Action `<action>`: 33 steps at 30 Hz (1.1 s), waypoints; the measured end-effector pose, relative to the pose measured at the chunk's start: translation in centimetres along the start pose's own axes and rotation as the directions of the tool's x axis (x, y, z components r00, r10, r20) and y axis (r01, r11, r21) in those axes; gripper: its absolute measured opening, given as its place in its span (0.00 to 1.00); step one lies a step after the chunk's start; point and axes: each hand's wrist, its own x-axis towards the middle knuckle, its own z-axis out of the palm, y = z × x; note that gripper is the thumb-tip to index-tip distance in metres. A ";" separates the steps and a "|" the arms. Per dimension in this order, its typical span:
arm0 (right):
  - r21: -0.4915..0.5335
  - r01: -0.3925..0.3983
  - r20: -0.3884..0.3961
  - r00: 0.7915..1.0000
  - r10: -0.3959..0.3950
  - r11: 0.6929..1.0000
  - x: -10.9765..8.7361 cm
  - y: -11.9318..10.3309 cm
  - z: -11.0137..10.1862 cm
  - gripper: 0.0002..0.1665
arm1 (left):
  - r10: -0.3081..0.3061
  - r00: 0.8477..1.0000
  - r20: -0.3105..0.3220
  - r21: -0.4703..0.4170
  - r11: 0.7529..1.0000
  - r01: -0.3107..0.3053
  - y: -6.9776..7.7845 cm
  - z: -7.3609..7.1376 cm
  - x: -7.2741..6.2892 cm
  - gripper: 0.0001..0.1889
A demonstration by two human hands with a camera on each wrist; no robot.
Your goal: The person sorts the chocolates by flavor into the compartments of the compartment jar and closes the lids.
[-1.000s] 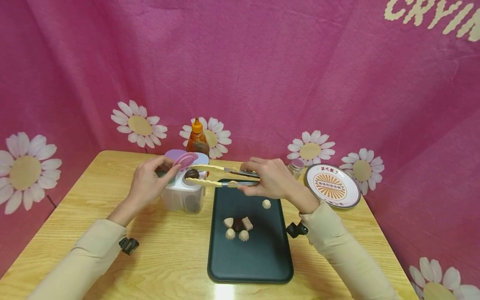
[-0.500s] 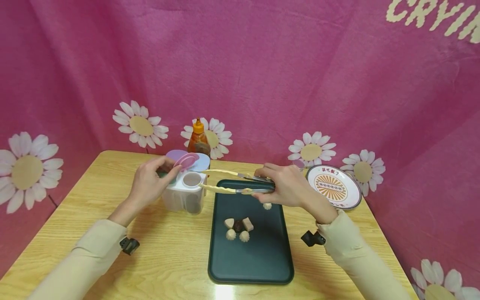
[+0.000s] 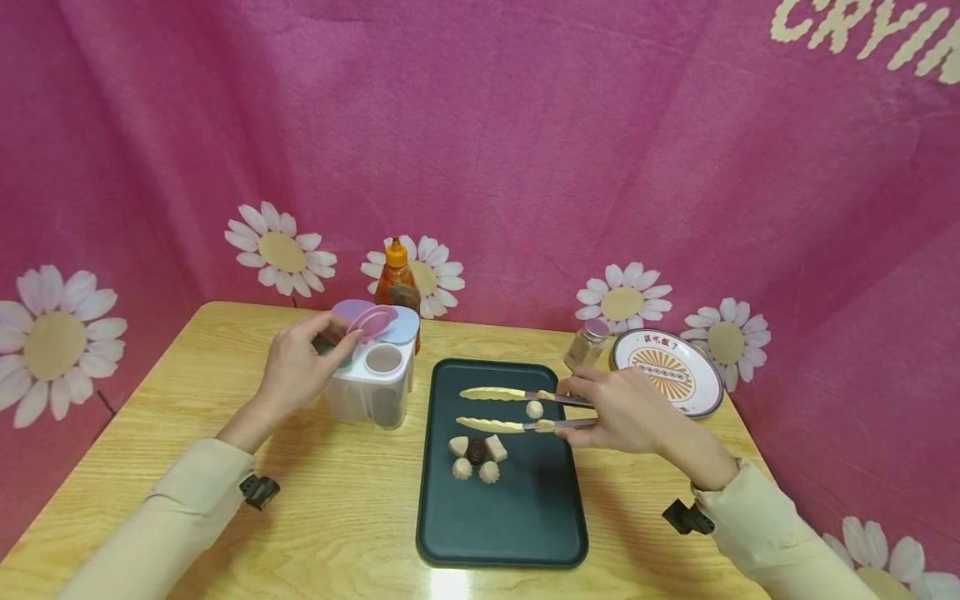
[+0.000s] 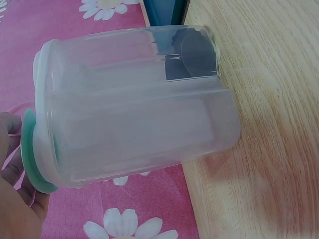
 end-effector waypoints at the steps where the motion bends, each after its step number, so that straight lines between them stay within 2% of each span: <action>1: -0.008 -0.001 0.013 1.000 0.001 1.000 -0.2 0.0 0.1 0.23 | -0.001 1.000 0.000 0.000 1.000 0.001 0.0 0.0 0.0 0.08; 8: -0.027 0.031 0.060 0.998 -0.029 0.999 -1.2 -0.3 0.6 0.20 | 0.006 1.000 -0.007 -0.007 1.000 -0.006 0.0 0.0 -0.1 0.08; 17: -0.024 0.057 0.080 0.995 -0.055 0.998 -1.5 -0.6 1.4 0.18 | 0.017 1.000 -0.010 -0.002 1.000 -0.017 -0.1 0.1 -0.2 0.08; 25: -0.017 0.056 0.111 0.992 -0.054 0.998 -1.5 -0.8 1.8 0.18 | -0.011 1.000 0.006 -0.004 1.000 0.011 0.1 -0.1 -0.1 0.09; 33: -0.043 0.076 0.115 0.991 -0.071 0.996 -0.9 -0.7 1.9 0.16 | -0.010 1.000 0.004 -0.007 1.000 0.010 0.1 -0.1 -0.1 0.09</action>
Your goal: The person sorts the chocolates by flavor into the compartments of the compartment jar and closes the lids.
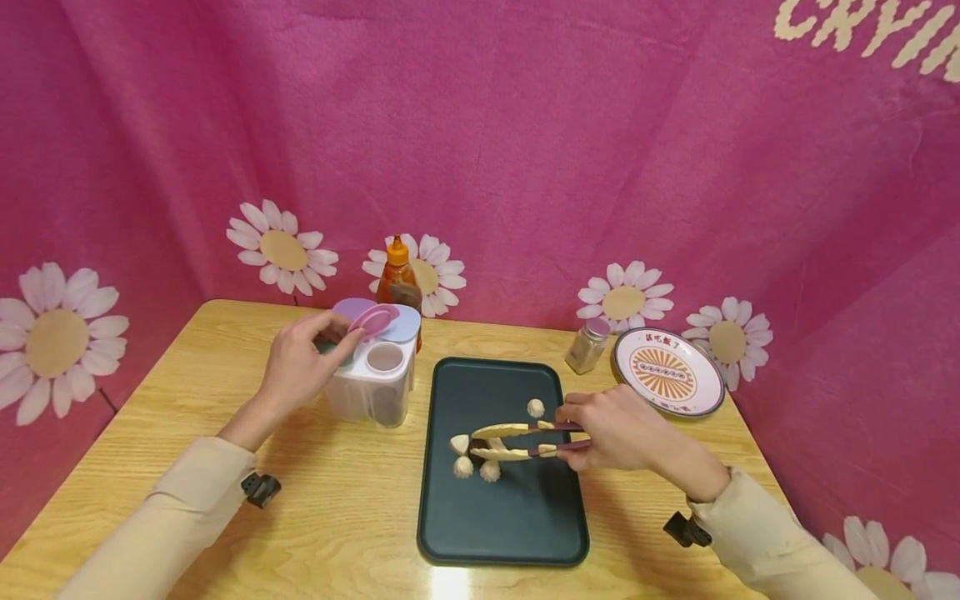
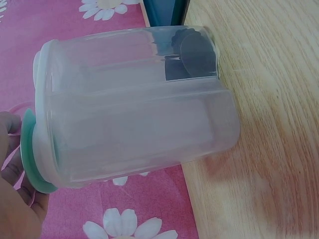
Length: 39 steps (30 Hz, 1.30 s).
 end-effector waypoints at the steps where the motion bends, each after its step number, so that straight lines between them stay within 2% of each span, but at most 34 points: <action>1: -0.007 0.002 -0.001 1.000 -0.002 1.000 0.1 0.0 0.0 0.16 | 0.002 1.000 -0.001 0.000 1.000 -0.002 0.0 0.0 0.0 0.09; 6: -0.034 0.010 -0.007 1.000 -0.011 0.999 0.6 0.3 0.0 0.16 | 0.008 1.000 -0.003 0.000 1.000 -0.008 -0.1 0.0 0.0 0.09; 11: -0.017 -0.004 0.006 1.000 0.004 1.000 1.2 0.7 0.0 0.16 | 0.007 1.000 -0.004 0.004 1.000 -0.007 -0.1 0.0 0.0 0.09; 22: 0.045 -0.103 0.054 0.993 0.101 0.994 1.4 2.0 0.6 0.21 | 0.021 1.000 -0.021 0.007 1.000 -0.021 -0.3 0.2 -0.1 0.08; 29: 0.051 -0.094 0.038 0.995 0.092 0.994 1.1 2.0 0.5 0.21 | 0.027 0.999 -0.039 0.007 1.000 -0.027 -0.2 0.3 -0.1 0.08; 39: 0.038 -0.067 0.096 0.993 0.063 0.997 1.5 1.2 -0.1 0.21 | 0.041 0.998 -0.058 0.007 0.999 -0.040 -0.5 0.5 0.0 0.08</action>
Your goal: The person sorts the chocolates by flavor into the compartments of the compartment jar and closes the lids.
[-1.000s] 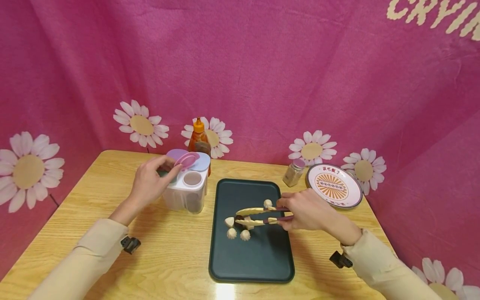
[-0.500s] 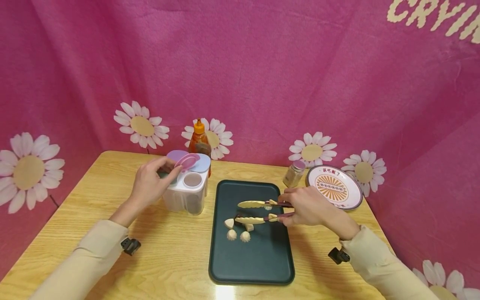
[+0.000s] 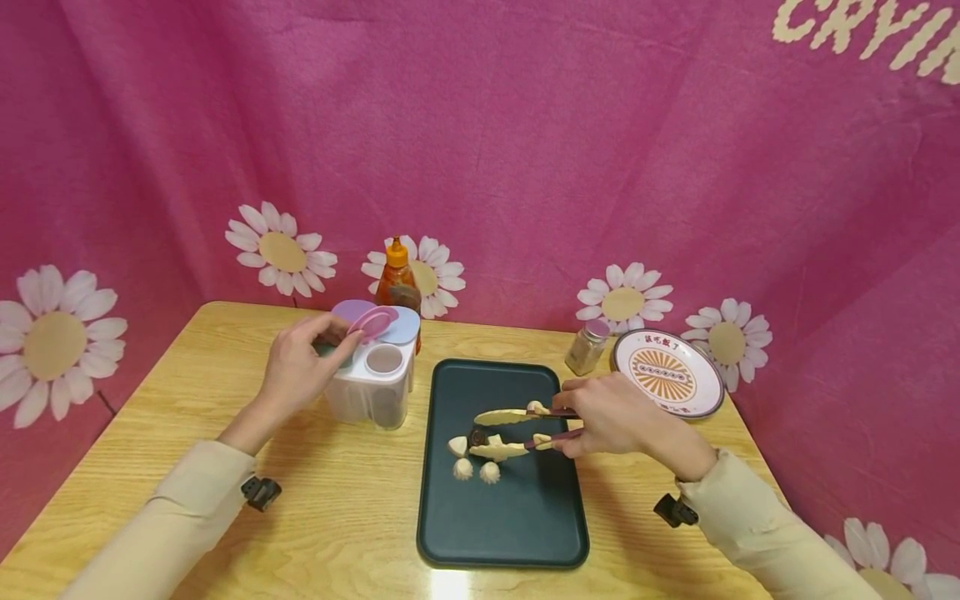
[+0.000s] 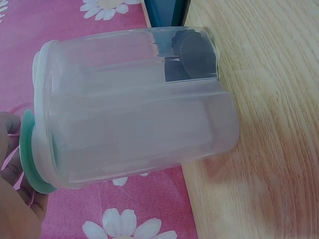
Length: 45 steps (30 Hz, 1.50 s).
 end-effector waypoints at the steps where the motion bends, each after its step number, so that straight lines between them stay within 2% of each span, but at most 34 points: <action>1: -0.002 0.000 0.004 1.000 0.001 1.000 0.1 -0.1 0.0 0.21 | 0.000 1.000 -0.001 0.000 1.000 0.000 0.0 0.0 0.0 0.08; 13: -0.024 0.029 -0.018 0.999 -0.029 0.999 0.2 -0.1 -0.4 0.19 | -0.009 1.000 0.011 0.000 1.000 0.009 -0.1 -0.1 0.0 0.08; 20: 0.002 -0.001 -0.089 0.996 0.001 1.000 -0.2 0.1 -2.7 0.22 | -0.006 1.000 0.010 -0.003 1.000 0.006 -0.1 -0.1 0.0 0.08; 25: -0.018 0.011 -0.169 0.986 -0.014 1.000 0.2 0.0 -4.7 0.23 | -0.004 1.000 0.013 -0.005 1.000 0.004 0.0 -0.1 0.0 0.08; 34: -0.016 0.049 -0.281 0.958 -0.051 0.999 3.1 -0.4 -7.2 0.26 | 0.005 1.000 0.011 -0.005 1.000 -0.005 0.0 -0.2 0.0 0.08; 45: 0.028 0.117 -0.325 0.940 -0.102 0.993 7.2 -1.6 -7.1 0.29 | 0.003 1.000 0.017 -0.004 1.000 -0.003 0.0 -0.1 0.1 0.07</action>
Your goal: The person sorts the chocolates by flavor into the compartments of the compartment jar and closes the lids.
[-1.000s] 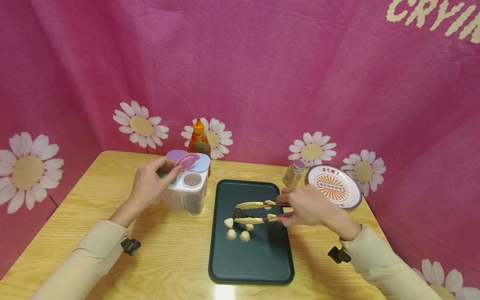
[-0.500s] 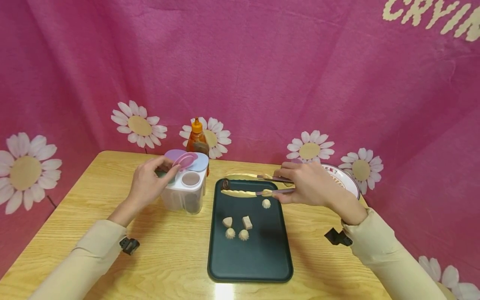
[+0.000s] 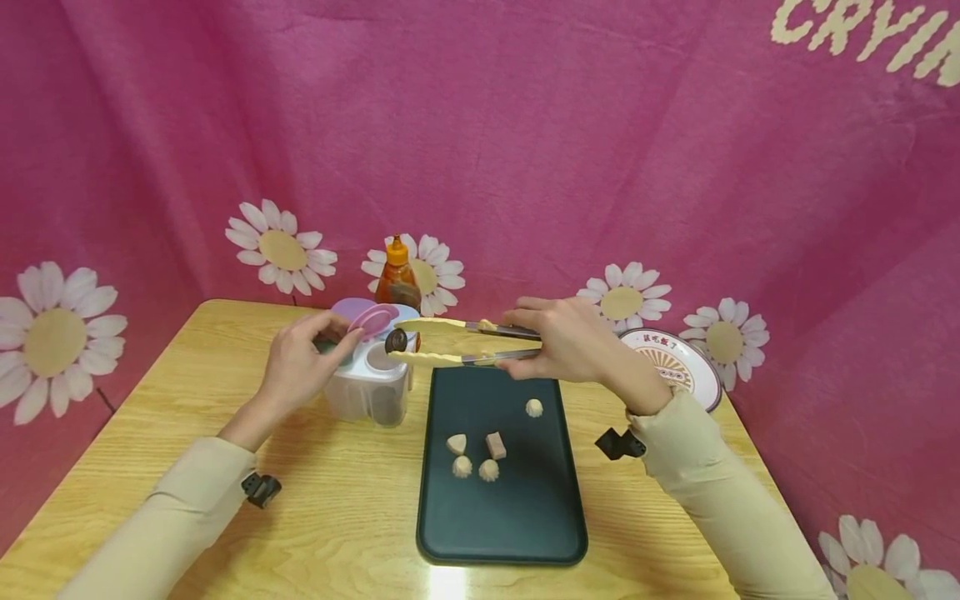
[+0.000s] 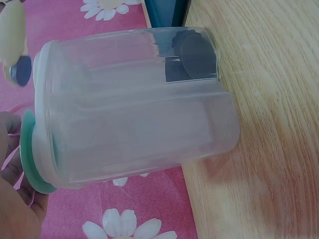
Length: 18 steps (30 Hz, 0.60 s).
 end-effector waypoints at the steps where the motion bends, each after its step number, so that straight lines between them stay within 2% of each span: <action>1: 0.002 0.003 -0.004 1.000 -0.003 1.000 0.2 0.0 0.2 0.28 | 0.000 1.000 0.000 0.000 1.000 0.000 0.0 0.0 0.0 0.07; 12: 0.047 -0.023 0.030 0.999 0.022 0.999 0.8 -0.2 2.1 0.29 | -0.002 1.000 -0.013 0.004 1.000 0.002 0.1 0.0 -0.1 0.07; 18: 0.052 -0.052 0.022 0.998 0.051 0.997 0.0 0.1 2.1 0.32 | -0.004 1.000 -0.004 -0.005 1.000 0.004 0.2 -0.2 -0.2 0.06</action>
